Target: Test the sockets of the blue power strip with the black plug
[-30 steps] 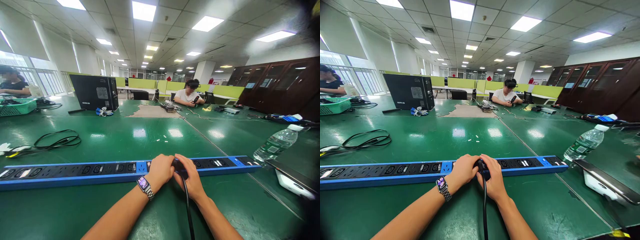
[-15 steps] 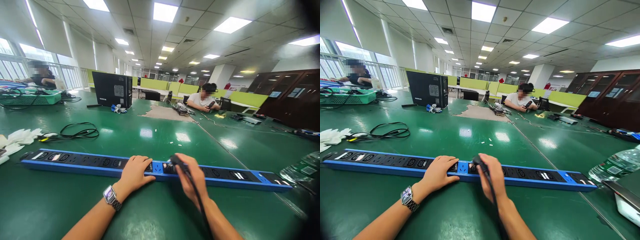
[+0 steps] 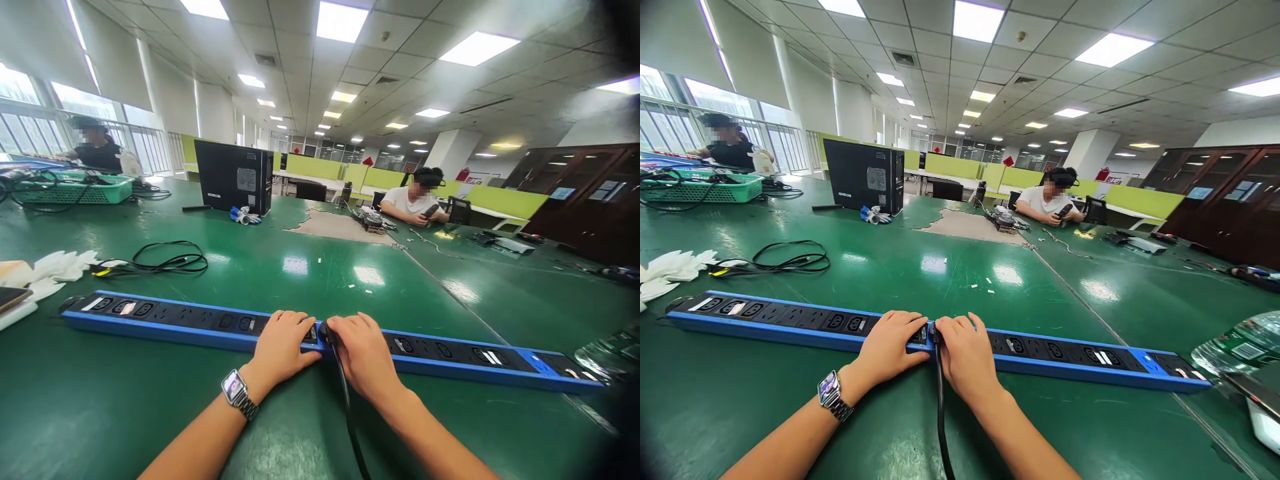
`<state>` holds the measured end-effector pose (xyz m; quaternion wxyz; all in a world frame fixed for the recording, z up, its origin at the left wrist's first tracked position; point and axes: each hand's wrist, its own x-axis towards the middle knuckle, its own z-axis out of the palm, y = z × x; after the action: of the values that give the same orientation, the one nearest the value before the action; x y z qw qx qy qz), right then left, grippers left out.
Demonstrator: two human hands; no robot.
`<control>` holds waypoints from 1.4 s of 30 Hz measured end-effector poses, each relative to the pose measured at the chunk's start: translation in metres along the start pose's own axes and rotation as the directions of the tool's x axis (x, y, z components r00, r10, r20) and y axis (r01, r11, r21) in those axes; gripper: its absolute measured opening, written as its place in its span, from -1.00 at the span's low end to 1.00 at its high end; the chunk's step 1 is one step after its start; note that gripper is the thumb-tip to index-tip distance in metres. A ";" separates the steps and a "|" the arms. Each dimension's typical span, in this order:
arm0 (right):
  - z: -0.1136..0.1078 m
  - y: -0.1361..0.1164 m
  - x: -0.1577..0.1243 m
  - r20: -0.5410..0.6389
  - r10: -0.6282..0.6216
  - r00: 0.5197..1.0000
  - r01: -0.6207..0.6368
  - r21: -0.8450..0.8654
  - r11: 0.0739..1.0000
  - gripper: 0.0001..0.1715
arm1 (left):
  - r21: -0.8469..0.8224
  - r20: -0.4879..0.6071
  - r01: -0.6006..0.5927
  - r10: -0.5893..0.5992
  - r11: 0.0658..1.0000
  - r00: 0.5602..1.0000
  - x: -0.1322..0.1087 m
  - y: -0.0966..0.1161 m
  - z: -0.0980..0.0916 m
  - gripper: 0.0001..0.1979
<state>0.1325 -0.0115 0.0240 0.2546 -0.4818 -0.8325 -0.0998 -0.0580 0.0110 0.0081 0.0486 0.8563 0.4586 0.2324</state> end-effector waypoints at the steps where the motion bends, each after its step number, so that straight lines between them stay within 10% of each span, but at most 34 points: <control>1: 0.003 0.000 -0.004 -0.011 -0.014 1.000 0.014 0.003 1.000 -0.55 | -0.017 -0.007 -0.003 0.003 1.000 1.000 0.000 0.001 -0.001 -0.44; 5: 0.010 0.028 -0.031 -0.098 0.002 0.995 -0.001 0.014 1.000 -0.48 | -0.104 -0.062 -0.038 0.031 0.994 0.998 0.002 0.004 -0.003 -0.39; 10: 0.007 0.114 -0.073 -0.326 0.383 0.864 -0.398 0.022 0.917 -0.54 | -0.141 -0.113 -0.187 0.172 0.972 0.979 0.016 0.024 0.009 -0.62; 14: 0.006 0.146 -0.093 -0.309 0.463 0.831 -0.480 0.024 0.877 -0.52 | -0.246 -0.284 -0.268 0.195 0.932 0.939 0.036 0.061 0.027 -0.70; 26: 0.005 0.133 -0.093 -0.319 0.518 0.794 -0.521 0.083 0.850 -0.61 | -0.207 0.039 0.051 -0.044 0.977 0.998 0.080 0.120 0.061 -0.73; 31: 0.005 0.127 -0.093 -0.312 0.487 0.816 -0.487 0.081 0.869 -0.65 | -0.116 0.028 -0.022 0.025 0.993 0.999 0.078 0.121 0.061 -0.75; 37: 0.002 0.104 -0.084 -0.226 0.216 0.950 -0.183 0.156 0.970 -0.47 | -0.068 0.013 -0.120 0.121 0.990 0.993 0.078 0.125 0.054 -0.78; 42: -0.003 0.103 -0.077 -0.178 0.102 0.979 -0.080 0.123 0.989 -0.29 | -0.108 -0.028 -0.263 0.262 0.959 0.965 0.046 0.079 0.027 -0.34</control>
<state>0.2524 -0.0170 -0.0218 0.3623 -0.4926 -0.7868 -0.0838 0.0360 0.0058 0.0237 0.0614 0.9039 0.3278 0.2677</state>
